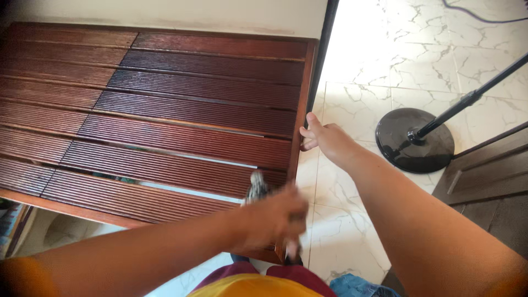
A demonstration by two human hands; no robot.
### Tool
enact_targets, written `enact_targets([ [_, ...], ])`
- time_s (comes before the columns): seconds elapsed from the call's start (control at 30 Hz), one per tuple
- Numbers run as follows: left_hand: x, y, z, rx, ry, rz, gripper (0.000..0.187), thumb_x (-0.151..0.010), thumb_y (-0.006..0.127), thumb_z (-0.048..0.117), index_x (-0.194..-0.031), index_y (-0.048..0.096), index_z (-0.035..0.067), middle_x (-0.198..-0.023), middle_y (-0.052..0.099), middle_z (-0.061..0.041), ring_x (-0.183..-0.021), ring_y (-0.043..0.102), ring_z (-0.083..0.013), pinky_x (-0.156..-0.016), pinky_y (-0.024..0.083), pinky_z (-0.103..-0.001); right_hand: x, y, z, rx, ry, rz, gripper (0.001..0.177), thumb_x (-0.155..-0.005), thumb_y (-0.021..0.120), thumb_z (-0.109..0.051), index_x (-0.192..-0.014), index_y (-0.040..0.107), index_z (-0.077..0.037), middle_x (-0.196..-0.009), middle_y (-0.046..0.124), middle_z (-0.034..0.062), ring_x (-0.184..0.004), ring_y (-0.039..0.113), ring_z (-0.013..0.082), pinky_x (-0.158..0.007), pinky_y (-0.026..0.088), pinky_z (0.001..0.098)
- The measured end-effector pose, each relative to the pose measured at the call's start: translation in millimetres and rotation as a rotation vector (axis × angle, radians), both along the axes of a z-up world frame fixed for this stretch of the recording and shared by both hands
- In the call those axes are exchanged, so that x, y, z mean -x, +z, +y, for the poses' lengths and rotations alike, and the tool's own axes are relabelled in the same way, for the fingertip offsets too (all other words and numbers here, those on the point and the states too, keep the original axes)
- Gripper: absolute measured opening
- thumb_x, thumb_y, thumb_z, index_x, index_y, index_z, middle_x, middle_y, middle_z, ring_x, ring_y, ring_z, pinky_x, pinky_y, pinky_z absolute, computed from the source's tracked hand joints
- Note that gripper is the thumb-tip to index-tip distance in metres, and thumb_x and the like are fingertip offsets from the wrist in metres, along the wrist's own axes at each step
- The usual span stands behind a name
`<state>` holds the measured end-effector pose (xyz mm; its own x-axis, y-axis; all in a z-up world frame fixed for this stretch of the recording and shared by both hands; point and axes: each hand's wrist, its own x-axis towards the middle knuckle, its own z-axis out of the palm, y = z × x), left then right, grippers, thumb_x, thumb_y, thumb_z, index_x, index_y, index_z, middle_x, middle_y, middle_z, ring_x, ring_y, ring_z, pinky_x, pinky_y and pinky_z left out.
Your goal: The person cleans a wooden slatted table by hand using a cloth, wiping across the surface in a back-and-forth motion.
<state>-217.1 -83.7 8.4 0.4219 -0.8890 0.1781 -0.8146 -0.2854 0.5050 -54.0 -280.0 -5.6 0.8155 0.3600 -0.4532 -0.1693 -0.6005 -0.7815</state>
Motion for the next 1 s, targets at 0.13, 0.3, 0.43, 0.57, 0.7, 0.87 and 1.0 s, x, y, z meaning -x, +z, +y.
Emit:
enact_targets([
  [0.13,17.4,8.1,11.2,0.014,-0.154,0.045,0.021,-0.082,0.077,0.028,-0.094,0.069,0.013,-0.115,0.055,-0.016,-0.127,0.055,-0.0386,-0.128,0.030,-0.060,-2.9,-3.2,-0.2,0.000,0.030,-0.059,0.099,-0.096,0.017,-0.070,-0.091,0.083,0.004,-0.149,0.061,-0.0053,-0.144,0.047,0.0230,-0.122,0.026,0.0407],
  [0.3,-38.9,5.5,4.7,-0.001,0.183,-0.050,0.013,-0.087,0.074,0.017,-0.098,0.070,0.012,-0.121,0.058,-0.014,-0.128,0.054,-0.0342,-0.123,0.029,-0.061,1.2,-1.0,0.8,0.018,0.068,-0.113,0.099,-0.097,0.018,-0.070,-0.085,0.084,0.003,-0.148,0.059,-0.0001,-0.142,0.050,0.0228,-0.121,0.030,0.0371],
  [0.43,-37.2,1.4,-18.3,-0.094,0.217,-0.252,0.020,-0.082,0.071,0.013,-0.098,0.077,0.023,-0.106,0.064,-0.005,-0.130,0.050,-0.0394,-0.121,0.028,-0.064,-5.9,10.2,0.0,0.069,0.041,-0.071,0.097,-0.096,0.017,-0.071,-0.096,0.084,0.000,-0.135,0.071,0.0019,-0.136,0.054,0.0243,-0.121,0.030,0.0403],
  [0.57,10.5,3.9,-4.7,-0.121,-0.210,-0.011,0.019,-0.089,0.070,0.022,-0.105,0.073,0.011,-0.111,0.064,-0.013,-0.124,0.058,-0.0310,-0.130,0.035,-0.058,-9.5,18.3,0.9,0.115,0.023,-0.007,0.088,-0.096,0.015,-0.071,-0.120,0.078,-0.015,-0.115,0.081,0.0089,-0.133,0.056,0.0264,-0.120,0.029,0.0452],
  [0.7,-29.3,-3.2,2.8,-0.053,-0.231,0.066,0.018,-0.090,0.067,0.022,-0.103,0.073,0.011,-0.114,0.065,-0.015,-0.122,0.058,-0.0350,-0.111,0.045,-0.052,-12.8,18.9,-1.9,0.101,0.024,-0.005,0.089,-0.095,0.014,-0.071,-0.121,0.079,-0.015,-0.112,0.080,0.0081,-0.132,0.055,0.0285,-0.118,0.030,0.0462],
  [0.87,-140.5,-1.9,0.9,0.182,0.118,-0.463,0.026,-0.077,0.069,0.019,-0.101,0.076,0.013,-0.121,0.062,-0.018,-0.117,0.057,-0.0338,-0.102,0.039,-0.060,-18.5,11.2,-6.3,0.030,-0.075,0.024,0.085,-0.097,0.017,-0.070,-0.130,0.072,-0.013,-0.134,0.065,0.0192,-0.136,0.053,0.0327,-0.119,0.031,0.0445],
  [1.0,-125.6,-11.8,-20.7,-0.170,0.097,-0.132,0.017,-0.083,0.072,0.019,-0.096,0.078,0.009,-0.113,0.067,-0.013,-0.114,0.058,-0.0323,-0.098,0.052,-0.042,-22.2,1.8,-2.6,-0.082,-0.194,-0.026,0.093,-0.098,0.012,-0.070,-0.129,0.073,-0.007,-0.152,0.049,0.0218,-0.147,0.036,0.0320,-0.122,0.019,0.0447],
])
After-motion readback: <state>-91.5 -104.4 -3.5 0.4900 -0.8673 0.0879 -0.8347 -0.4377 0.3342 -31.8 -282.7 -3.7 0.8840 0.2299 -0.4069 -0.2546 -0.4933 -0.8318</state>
